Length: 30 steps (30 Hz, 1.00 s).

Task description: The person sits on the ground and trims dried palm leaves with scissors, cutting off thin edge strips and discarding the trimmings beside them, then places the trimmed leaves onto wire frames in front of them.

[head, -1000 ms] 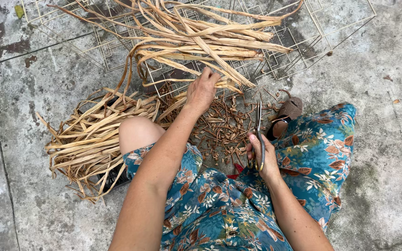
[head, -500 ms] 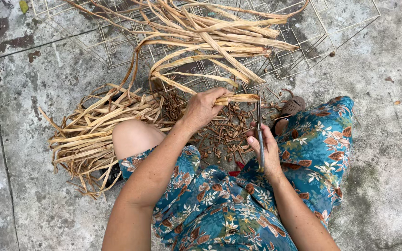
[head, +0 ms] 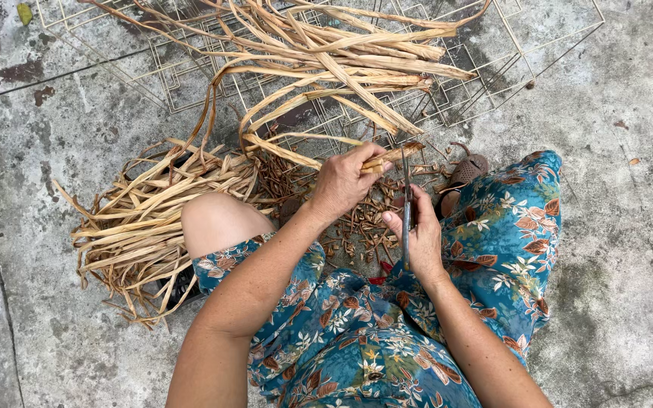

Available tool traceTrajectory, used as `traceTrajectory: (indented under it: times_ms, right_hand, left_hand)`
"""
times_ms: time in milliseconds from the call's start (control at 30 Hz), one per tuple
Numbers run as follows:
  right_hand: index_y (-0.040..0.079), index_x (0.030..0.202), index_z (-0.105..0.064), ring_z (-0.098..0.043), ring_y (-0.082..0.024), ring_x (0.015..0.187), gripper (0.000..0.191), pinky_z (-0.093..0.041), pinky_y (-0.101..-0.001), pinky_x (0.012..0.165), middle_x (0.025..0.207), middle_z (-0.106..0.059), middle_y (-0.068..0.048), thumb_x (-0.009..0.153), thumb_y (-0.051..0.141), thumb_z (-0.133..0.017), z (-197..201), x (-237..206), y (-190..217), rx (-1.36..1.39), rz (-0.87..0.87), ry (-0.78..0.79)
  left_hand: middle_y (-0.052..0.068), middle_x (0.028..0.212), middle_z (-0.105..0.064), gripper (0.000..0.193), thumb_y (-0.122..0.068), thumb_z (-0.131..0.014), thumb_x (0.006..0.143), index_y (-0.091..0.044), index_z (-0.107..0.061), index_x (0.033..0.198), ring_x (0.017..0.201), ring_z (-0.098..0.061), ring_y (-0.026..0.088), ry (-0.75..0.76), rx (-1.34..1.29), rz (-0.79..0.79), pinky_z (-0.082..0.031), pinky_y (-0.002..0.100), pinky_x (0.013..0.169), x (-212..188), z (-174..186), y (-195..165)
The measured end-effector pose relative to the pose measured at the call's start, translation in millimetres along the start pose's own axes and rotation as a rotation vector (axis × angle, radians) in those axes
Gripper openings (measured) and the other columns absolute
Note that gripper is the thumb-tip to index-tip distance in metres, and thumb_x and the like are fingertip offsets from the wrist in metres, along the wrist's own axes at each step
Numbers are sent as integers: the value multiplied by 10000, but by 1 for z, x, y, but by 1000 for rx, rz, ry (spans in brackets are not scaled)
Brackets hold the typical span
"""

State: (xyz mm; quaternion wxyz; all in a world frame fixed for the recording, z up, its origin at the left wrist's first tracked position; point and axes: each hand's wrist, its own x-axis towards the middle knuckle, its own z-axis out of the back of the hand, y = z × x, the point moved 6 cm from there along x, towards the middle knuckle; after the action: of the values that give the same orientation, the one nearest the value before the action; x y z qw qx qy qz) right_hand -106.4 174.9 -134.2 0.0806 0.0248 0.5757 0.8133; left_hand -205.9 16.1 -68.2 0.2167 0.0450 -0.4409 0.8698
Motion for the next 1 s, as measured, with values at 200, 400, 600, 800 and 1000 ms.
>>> traceTrajectory:
  times_ms: [200,400,600,800,1000]
  right_hand:
    - [49,1453,-470,-685,-162,980,765,-576,-324,845,1134,-690,-85,866,432,-778,-6,4,3,-7,-29,-14]
    - [60,1420,-535,-641,-139,889,682,-559,-308,791,977,-668,-44,906,457,-744,-9,-1,-1,37,-24,-14]
    - [26,1263,-638,-484,-66,653,462,-405,-230,555,785,-577,14,961,361,-738,-15,-8,-9,266,-74,-32]
    - [24,1125,-661,-466,-85,454,334,-359,-227,397,613,-529,-7,971,321,-678,-5,-5,-15,458,-215,-5]
    - [32,1180,-611,-521,-98,543,395,-430,-234,481,707,-560,-18,1074,402,-525,9,-1,-26,547,-198,-98]
  left_hand:
    - [24,751,-723,261,-328,-759,935,-122,-601,959,688,-757,169,66,-96,47,-585,343,570,0,-10,9]
    - [33,729,-715,299,-335,-747,937,-101,-560,938,687,-758,200,136,-114,15,-580,360,578,-2,-19,6]
    - [54,686,-699,301,-345,-738,945,-100,-563,939,646,-744,214,188,-127,17,-568,378,571,-4,-24,6]
    - [46,705,-720,319,-381,-730,954,-110,-563,927,643,-734,219,217,-1,18,-546,394,556,-4,-26,23]
    - [-15,849,-748,273,-422,-567,1010,-178,-514,1121,715,-767,163,270,-196,353,-632,353,604,-1,-35,72]
